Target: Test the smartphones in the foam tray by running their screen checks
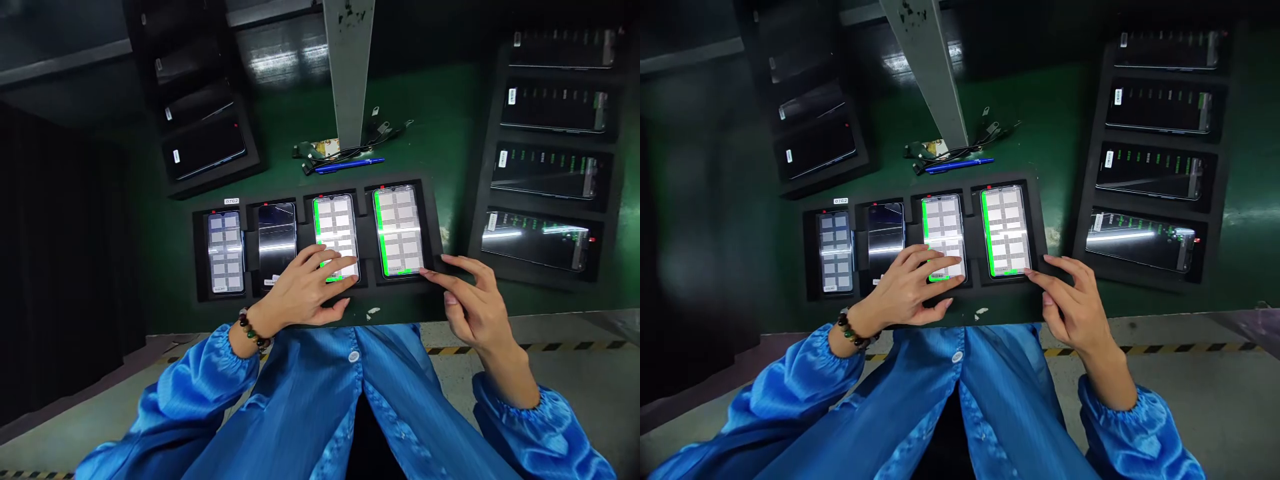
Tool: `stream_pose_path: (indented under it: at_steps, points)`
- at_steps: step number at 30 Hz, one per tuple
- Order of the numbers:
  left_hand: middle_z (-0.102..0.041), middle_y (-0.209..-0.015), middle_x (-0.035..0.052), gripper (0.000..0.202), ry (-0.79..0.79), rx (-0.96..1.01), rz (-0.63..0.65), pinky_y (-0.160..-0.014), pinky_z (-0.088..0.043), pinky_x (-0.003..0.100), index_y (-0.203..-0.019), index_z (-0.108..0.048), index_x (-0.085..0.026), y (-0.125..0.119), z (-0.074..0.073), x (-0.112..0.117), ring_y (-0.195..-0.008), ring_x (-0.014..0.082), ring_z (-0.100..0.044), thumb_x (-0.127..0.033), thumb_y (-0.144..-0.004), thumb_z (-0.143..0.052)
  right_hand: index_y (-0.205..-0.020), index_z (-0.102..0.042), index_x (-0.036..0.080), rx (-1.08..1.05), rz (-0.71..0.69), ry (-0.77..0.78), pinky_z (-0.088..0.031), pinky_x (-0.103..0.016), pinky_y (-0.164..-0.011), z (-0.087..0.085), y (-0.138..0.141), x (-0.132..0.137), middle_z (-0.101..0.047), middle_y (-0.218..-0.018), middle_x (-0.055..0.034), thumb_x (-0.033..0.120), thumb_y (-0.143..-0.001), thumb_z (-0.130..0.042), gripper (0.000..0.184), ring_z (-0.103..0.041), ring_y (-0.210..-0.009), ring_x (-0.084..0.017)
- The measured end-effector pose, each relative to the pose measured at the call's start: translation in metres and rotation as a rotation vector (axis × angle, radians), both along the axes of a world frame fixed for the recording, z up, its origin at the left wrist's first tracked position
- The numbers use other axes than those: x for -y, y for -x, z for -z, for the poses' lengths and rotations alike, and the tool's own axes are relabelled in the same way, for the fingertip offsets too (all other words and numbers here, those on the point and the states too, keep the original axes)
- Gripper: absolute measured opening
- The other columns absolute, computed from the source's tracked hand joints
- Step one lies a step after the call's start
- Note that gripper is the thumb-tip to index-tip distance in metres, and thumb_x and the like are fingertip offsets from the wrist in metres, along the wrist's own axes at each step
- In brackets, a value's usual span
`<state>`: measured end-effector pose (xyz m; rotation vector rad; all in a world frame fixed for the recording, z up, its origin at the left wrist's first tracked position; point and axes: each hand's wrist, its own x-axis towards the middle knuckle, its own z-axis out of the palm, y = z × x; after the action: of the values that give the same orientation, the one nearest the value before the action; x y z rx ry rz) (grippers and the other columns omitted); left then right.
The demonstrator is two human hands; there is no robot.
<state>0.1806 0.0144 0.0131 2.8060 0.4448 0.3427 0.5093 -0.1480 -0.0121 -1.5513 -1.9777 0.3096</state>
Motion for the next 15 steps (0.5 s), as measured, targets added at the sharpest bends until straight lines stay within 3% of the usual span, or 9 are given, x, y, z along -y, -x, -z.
stream_pose_path:
  at_steps: [8, 15]
  points:
    - [-0.069, -0.152, 0.0067, 0.041, 0.066, -0.074, -0.022, -0.120, -0.047, 0.060, -0.132, -0.080, -0.033, -0.002, 0.001, -0.012, -0.129, 0.0341, -0.065, -0.037, -0.093, -0.067, -0.159, -0.058, 0.029, 0.000, 0.011, 0.041, -0.053, -0.063, -0.112, -0.001, -0.003, -0.010, -0.081, -0.126, -0.0067, 0.012, -0.103, -0.053, 0.059, -0.062, -0.142, -0.038]
    - [-0.058, -0.164, 0.0066, 0.054, 0.125, -0.128, -0.109, -0.129, -0.036, 0.066, -0.147, -0.070, -0.040, -0.004, 0.003, -0.034, -0.142, 0.0361, -0.058, -0.037, -0.094, -0.066, -0.154, -0.061, 0.031, 0.060, 0.034, 0.081, -0.052, -0.060, -0.109, -0.004, -0.008, -0.042, -0.081, -0.126, -0.0054, 0.017, -0.105, -0.053, 0.052, -0.061, -0.143, -0.038]
